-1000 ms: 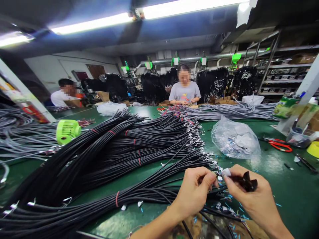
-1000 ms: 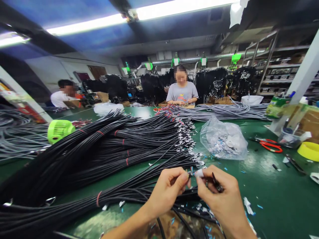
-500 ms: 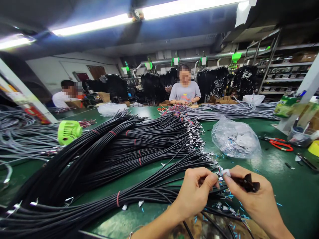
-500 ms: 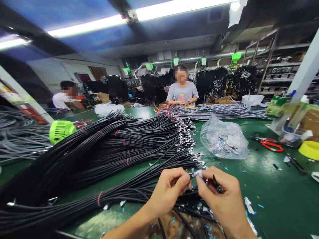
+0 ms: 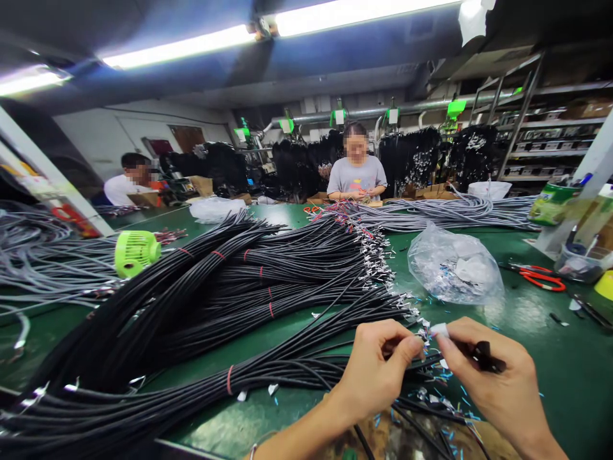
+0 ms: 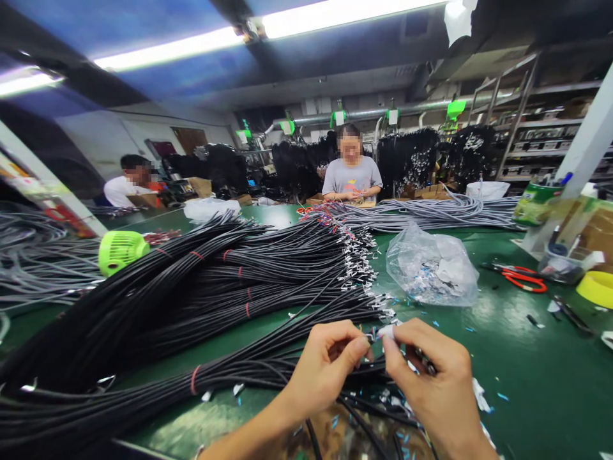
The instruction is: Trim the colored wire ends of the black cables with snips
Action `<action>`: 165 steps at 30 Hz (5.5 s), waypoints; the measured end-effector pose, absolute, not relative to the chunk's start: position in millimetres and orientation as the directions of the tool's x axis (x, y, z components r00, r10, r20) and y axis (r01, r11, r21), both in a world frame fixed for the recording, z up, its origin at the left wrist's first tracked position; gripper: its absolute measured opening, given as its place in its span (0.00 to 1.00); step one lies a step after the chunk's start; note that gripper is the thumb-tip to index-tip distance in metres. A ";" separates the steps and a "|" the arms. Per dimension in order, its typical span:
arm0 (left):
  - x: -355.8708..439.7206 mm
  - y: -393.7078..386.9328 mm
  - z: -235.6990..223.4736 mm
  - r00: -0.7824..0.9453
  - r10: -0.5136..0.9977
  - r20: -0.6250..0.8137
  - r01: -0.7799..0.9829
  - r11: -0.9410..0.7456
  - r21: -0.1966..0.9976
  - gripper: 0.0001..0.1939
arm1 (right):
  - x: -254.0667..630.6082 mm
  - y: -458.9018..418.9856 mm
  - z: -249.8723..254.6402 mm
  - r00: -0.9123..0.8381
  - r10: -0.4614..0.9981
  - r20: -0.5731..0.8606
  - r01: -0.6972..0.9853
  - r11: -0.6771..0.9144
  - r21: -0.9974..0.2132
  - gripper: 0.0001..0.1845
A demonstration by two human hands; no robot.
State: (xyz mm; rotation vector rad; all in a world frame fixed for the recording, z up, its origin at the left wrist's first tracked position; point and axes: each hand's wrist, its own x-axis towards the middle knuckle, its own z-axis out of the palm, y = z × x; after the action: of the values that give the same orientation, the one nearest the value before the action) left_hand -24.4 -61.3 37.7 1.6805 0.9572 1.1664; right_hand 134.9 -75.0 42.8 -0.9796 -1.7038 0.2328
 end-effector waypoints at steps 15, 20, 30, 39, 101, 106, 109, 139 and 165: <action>-23.4 -61.7 36.5 0.275 0.907 0.319 0.113 -0.359 0.926 0.15 | 135.6 -77.3 30.9 -0.076 0.554 0.829 0.683 0.635 -0.362 0.03; -24.0 -60.1 34.9 0.274 0.910 0.310 0.088 -0.345 0.935 0.15 | 134.4 -77.5 31.3 -0.073 0.520 0.851 0.704 0.631 -0.325 0.03; -23.4 -62.4 35.2 0.277 0.909 0.311 0.103 -0.350 0.931 0.15 | 135.7 -76.8 35.2 -0.076 0.595 0.800 0.650 0.638 -0.412 0.04; -26.9 -60.8 32.9 0.357 0.885 0.301 0.092 -0.353 0.931 0.22 | 135.6 -75.1 35.7 -0.157 0.681 0.715 0.604 0.639 -0.477 0.06; -41.6 -68.3 49.8 0.169 0.613 0.772 0.342 -0.771 0.537 0.04 | 140.1 -77.4 36.9 -0.133 0.615 0.777 0.650 0.646 -0.401 0.12; -39.8 -68.8 47.1 0.152 0.535 0.831 0.368 -0.811 0.455 0.04 | 141.6 -75.6 32.4 -0.152 0.640 0.753 0.668 0.628 -0.399 0.13; -39.4 -69.1 45.7 0.147 0.503 0.852 0.412 -0.814 0.410 0.04 | 142.0 -75.2 32.0 -0.152 0.647 0.747 0.678 0.618 -0.398 0.13; -34.8 -67.2 43.6 0.264 0.881 0.392 0.095 -0.428 0.899 0.24 | 138.6 -74.7 18.8 -0.087 0.578 0.812 0.649 0.651 -0.393 0.09; -32.9 -61.5 47.5 0.208 0.758 0.618 0.238 -0.652 0.720 0.04 | 120.8 -77.2 32.8 0.036 0.991 0.132 -0.201 0.137 -0.970 0.17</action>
State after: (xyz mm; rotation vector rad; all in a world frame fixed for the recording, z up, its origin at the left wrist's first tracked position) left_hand -32.9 -61.5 47.5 2.0136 0.9214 1.4494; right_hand 120.8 -77.2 32.8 -0.9714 -1.1032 1.1833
